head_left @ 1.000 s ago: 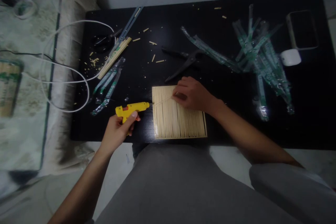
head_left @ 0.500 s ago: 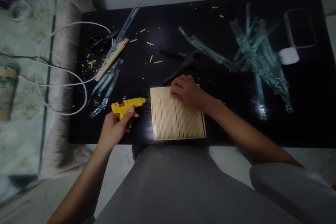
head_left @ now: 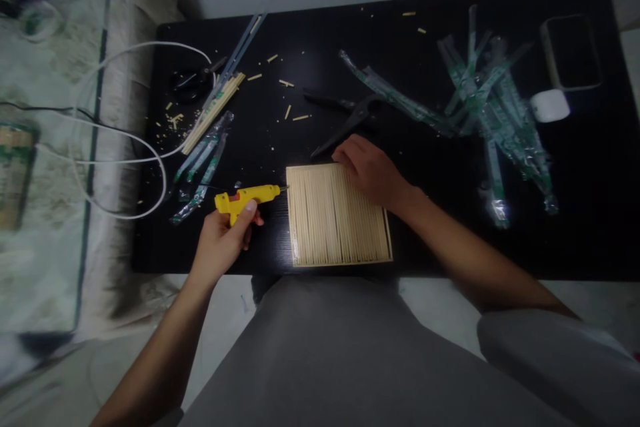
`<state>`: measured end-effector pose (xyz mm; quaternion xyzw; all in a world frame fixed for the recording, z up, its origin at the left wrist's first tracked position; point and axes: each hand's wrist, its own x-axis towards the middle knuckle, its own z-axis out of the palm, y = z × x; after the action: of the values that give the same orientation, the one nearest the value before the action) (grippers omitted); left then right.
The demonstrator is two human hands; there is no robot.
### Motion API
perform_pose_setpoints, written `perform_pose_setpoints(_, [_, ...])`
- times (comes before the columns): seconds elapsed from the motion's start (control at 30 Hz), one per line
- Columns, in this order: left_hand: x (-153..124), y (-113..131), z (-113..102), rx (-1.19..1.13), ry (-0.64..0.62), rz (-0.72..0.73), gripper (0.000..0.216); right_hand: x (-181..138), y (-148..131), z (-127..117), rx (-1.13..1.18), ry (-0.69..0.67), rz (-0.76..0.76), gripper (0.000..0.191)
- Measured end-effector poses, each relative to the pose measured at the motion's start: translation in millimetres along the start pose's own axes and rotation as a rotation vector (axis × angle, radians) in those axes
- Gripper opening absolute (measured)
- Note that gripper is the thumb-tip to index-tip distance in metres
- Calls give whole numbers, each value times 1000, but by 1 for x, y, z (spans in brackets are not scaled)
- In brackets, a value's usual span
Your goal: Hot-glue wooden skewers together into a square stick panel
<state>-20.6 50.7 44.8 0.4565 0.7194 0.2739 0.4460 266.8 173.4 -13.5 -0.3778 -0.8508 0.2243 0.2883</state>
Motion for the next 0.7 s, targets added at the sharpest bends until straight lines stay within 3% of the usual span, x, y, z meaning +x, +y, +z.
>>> perform_pose_setpoints(0.27, [7,-2,6,106,41,37,45,1,10,8,-68,39,19,35])
perform_pose_setpoints(0.7, [0,-7,4,165,46,-50,49,3,15,11,-76,21,108,41])
